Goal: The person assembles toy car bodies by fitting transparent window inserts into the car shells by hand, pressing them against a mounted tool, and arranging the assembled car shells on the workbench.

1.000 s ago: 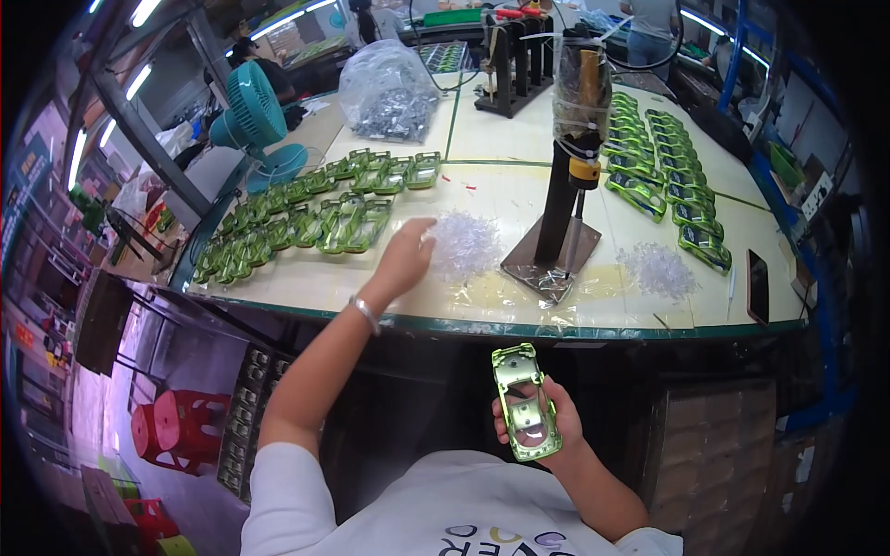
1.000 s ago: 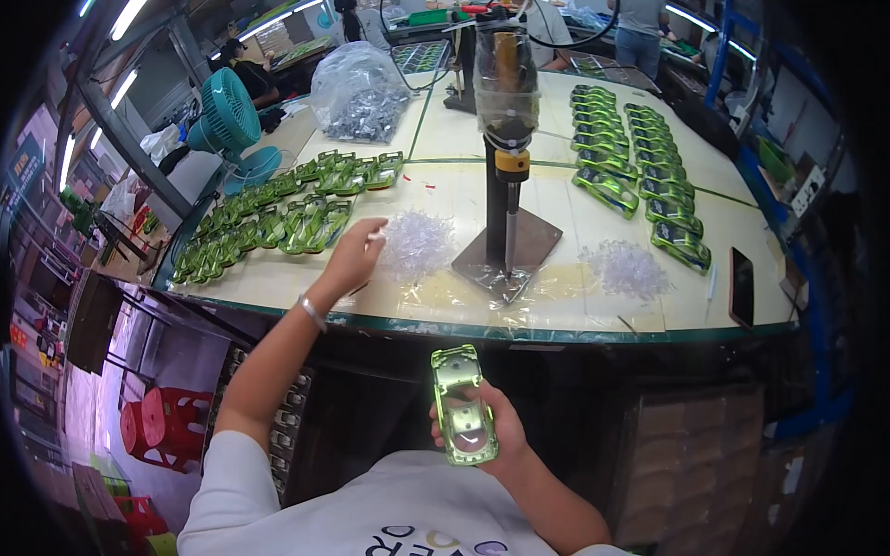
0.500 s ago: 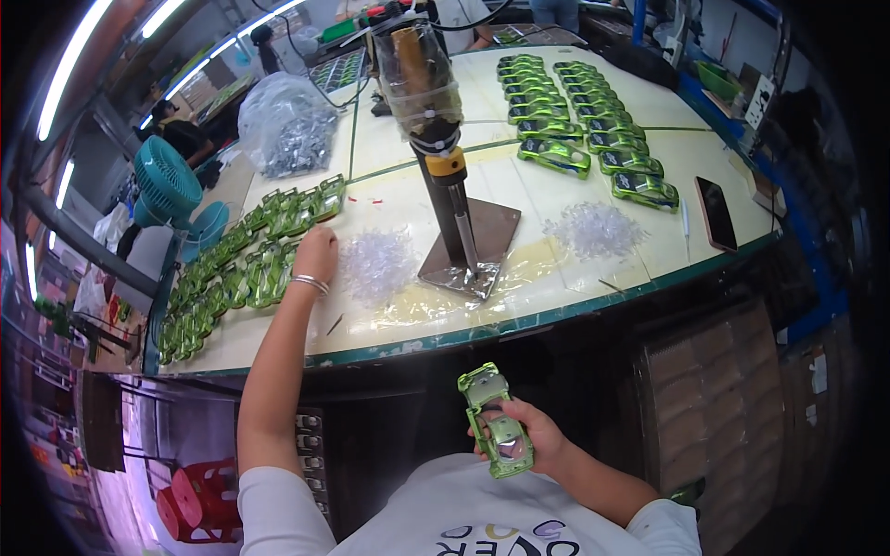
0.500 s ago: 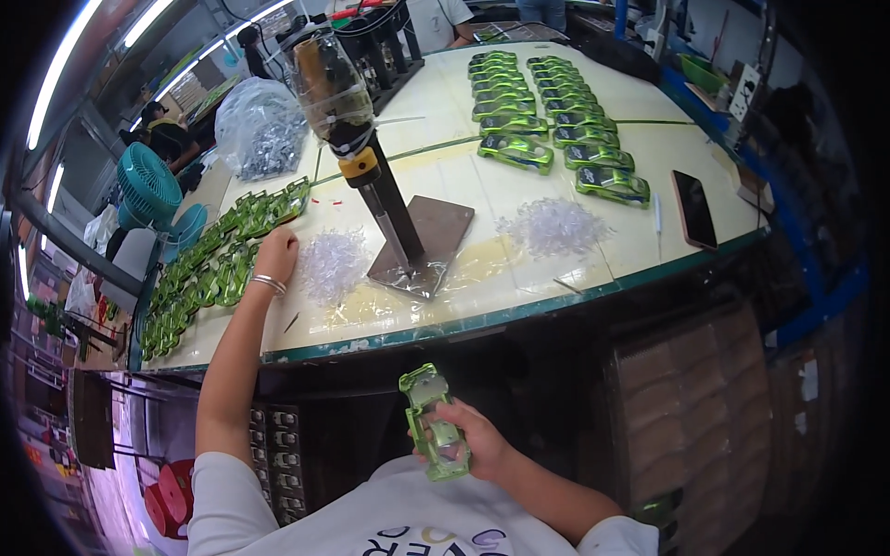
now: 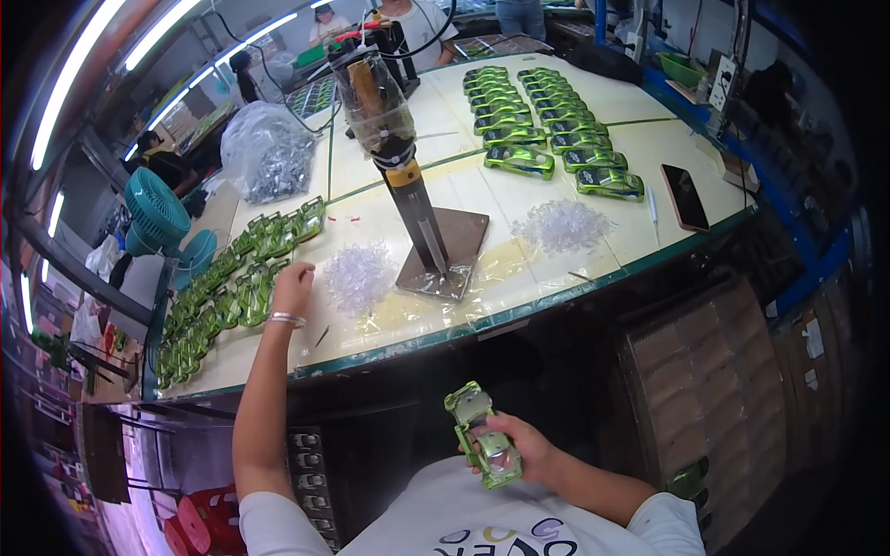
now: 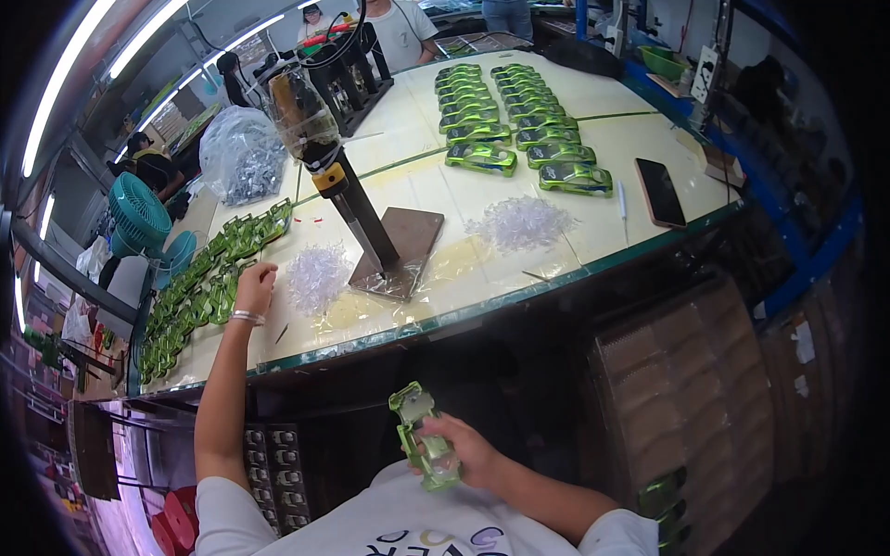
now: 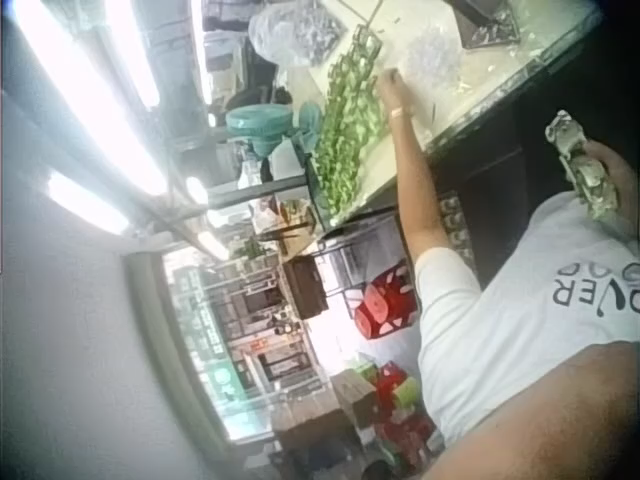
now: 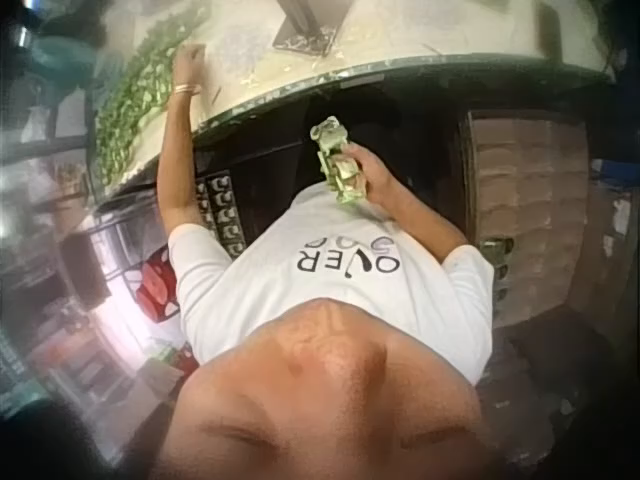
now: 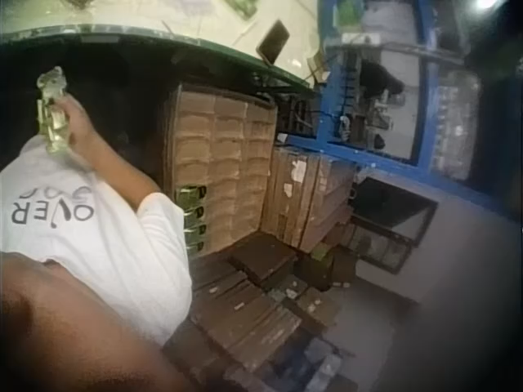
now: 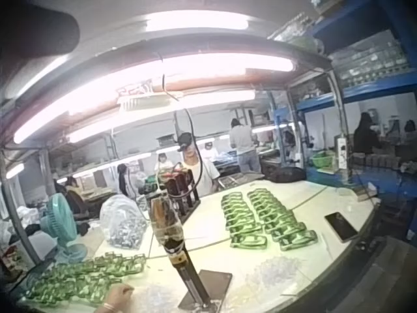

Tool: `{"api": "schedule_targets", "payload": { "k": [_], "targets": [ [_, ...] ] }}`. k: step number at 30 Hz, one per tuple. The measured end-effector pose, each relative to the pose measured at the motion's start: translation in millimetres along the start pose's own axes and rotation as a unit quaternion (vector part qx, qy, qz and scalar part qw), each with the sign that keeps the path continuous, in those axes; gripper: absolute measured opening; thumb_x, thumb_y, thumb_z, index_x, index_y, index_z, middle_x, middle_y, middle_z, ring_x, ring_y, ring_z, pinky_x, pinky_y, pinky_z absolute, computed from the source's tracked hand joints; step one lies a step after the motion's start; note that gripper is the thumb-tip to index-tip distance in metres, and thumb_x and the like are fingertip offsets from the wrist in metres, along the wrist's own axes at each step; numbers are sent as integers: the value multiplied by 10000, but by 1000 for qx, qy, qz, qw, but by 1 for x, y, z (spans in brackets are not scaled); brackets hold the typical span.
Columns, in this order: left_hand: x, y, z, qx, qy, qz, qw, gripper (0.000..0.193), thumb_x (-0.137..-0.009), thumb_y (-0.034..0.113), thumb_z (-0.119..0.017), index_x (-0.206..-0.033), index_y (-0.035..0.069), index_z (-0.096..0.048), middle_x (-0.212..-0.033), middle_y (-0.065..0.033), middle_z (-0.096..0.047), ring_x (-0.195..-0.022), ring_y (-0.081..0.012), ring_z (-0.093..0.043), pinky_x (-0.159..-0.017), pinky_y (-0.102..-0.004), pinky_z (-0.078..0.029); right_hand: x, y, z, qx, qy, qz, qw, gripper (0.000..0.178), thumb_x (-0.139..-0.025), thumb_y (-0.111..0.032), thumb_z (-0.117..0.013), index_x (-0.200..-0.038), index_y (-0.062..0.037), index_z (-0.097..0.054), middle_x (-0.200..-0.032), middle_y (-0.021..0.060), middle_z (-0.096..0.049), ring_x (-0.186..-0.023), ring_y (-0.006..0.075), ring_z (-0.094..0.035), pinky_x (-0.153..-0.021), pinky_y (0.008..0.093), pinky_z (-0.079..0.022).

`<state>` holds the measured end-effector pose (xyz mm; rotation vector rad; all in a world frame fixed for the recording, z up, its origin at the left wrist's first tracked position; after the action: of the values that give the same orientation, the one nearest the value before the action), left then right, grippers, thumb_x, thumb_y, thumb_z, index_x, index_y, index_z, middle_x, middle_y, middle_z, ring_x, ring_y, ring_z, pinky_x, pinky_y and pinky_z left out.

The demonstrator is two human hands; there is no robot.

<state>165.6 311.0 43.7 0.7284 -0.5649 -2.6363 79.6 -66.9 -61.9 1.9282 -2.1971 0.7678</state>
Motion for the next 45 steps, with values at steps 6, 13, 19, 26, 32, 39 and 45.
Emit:
{"api": "schedule_targets", "payload": {
  "k": [6,13,19,26,32,39,45],
  "targets": [
    [65,15,-5,241,-80,183,950,82,-770,76,-555,-765,-2,-578,-606,-1,-533,-502,-65,-479,-465,-188,-380,21,-73,-30,-161,-144,166,962,595,-816,-560,-316,-1101,-52,-438,-969,195,-510,-793,287,-560,-676,399,-473],
    [79,19,7,159,-66,121,978,72,-753,61,-559,-751,-10,-569,-630,5,-533,-553,-52,-461,-505,-182,-366,51,-115,-73,1,-254,303,919,556,-823,-455,-428,-1186,-42,-350,-960,194,-509,-776,265,-560,-692,360,-469],
    [82,28,11,106,-114,106,982,55,-731,39,-550,-731,-16,-543,-645,-4,-526,-586,-61,-469,-542,-186,-375,60,-113,-76,65,-218,299,927,708,-717,-449,-596,-1179,11,-321,-974,184,-502,-809,237,-559,-693,341,-483],
    [85,32,14,69,-120,105,985,48,-727,32,-549,-736,-14,-542,-639,-8,-527,-579,-64,-469,-537,-190,-377,64,-105,-72,39,-193,293,936,817,-638,-384,-694,-1206,39,-287,-1043,151,-484,-910,236,-542,-743,337,-480],
    [84,29,10,67,-148,112,980,44,-733,29,-535,-740,-14,-540,-626,-2,-516,-574,-62,-465,-529,-192,-374,77,-112,-69,49,-302,345,887,936,-561,-323,-771,-1252,42,-255,-1169,187,-419,-1049,254,-466,-882,374,-404],
    [88,36,18,101,-124,143,977,115,-748,35,-529,-838,-15,-579,-673,6,-526,-595,-57,-467,-539,-181,-375,75,-110,-69,12,-314,341,886,833,-620,-325,-729,-1242,12,-288,-1138,209,-435,-957,282,-519,-797,382,-454],
    [129,98,8,393,-78,189,896,113,-748,6,-551,-857,-17,-576,-694,-20,-550,-611,-73,-501,-544,-189,-412,46,-102,-50,146,-100,283,943,861,-582,-326,-751,-1203,61,-298,-1002,213,-500,-788,246,-571,-548,266,-488]
  ]
}}
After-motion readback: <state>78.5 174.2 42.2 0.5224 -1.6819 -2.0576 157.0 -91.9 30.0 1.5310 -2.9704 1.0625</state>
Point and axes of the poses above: each hand's wrist, its own x-axis away from the middle knuckle, its own z-axis out of the back of the hand, y = z × x, the point moved 9 cm from there along -x, towards the middle knuckle
